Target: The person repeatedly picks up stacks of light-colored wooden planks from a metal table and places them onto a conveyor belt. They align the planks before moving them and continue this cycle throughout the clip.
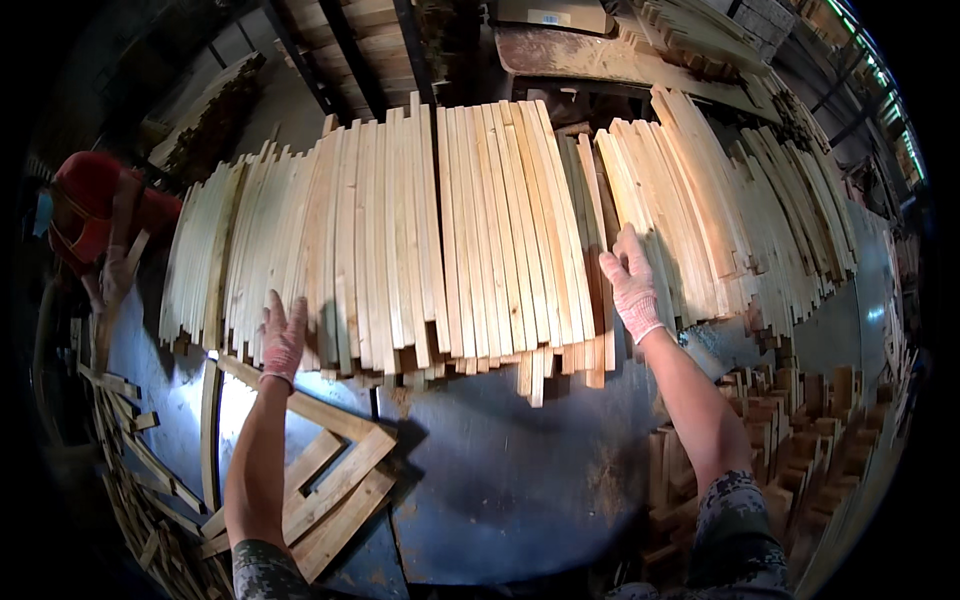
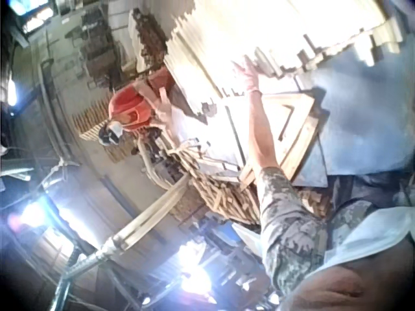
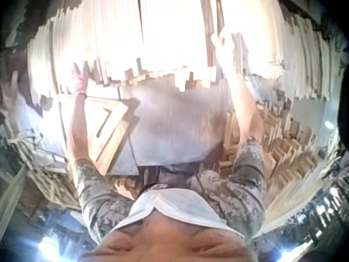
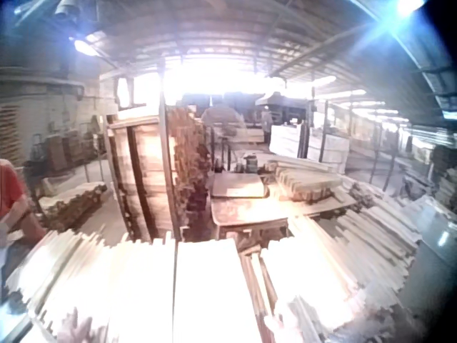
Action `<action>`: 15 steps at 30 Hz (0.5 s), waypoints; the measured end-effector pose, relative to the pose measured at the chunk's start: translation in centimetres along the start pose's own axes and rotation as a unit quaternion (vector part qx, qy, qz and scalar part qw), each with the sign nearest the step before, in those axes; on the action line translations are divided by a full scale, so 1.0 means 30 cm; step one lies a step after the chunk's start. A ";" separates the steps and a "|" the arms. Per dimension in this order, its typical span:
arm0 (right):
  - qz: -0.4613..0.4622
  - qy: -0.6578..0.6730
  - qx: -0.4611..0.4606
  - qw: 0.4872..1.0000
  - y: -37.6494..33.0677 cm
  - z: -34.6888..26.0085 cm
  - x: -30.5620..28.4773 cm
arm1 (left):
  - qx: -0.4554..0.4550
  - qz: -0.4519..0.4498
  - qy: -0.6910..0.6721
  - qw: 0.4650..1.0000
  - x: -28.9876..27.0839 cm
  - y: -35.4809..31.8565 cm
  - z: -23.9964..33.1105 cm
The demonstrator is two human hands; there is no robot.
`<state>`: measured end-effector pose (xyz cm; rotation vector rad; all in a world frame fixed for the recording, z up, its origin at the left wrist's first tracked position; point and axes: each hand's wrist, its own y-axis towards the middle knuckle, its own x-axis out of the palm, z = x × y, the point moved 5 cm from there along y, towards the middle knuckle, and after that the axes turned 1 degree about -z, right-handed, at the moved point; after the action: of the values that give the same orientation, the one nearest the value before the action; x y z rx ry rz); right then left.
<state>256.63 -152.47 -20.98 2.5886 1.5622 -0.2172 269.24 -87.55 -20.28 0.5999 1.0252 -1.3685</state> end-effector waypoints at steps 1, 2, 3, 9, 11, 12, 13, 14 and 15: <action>0.019 0.028 0.010 0.999 0.035 0.003 0.008 | -0.008 0.020 -0.002 1.000 0.004 0.059 -0.008; 0.020 0.069 0.025 0.997 0.063 0.005 0.023 | 0.004 0.011 -0.055 0.998 0.032 0.128 -0.004; -0.003 0.080 0.020 0.997 0.076 0.003 0.061 | 0.062 -0.039 -0.052 0.996 0.073 0.191 0.018; -0.064 0.004 -0.022 0.998 0.086 -0.008 0.246 | 0.090 -0.085 -0.166 0.978 0.247 0.292 0.068; -0.065 0.033 -0.003 0.997 0.075 -0.012 0.248 | 0.056 -0.100 -0.159 0.981 0.233 0.272 0.077; -0.058 0.047 0.015 0.997 0.067 -0.015 0.236 | 0.051 -0.115 -0.168 0.978 0.217 0.251 0.086; -0.063 0.078 0.043 0.994 0.046 -0.015 0.230 | 0.044 -0.130 -0.178 0.974 0.201 0.230 0.099; -0.063 0.109 0.076 0.989 0.015 -0.013 0.220 | 0.051 -0.154 -0.196 0.967 0.188 0.186 0.111; -0.081 0.145 0.083 0.983 -0.029 -0.019 0.221 | 0.070 -0.170 -0.218 0.958 0.181 0.136 0.125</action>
<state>258.94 -146.19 -21.62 2.7185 1.9331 0.0190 273.52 -92.83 -24.03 0.2054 0.6924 -1.7900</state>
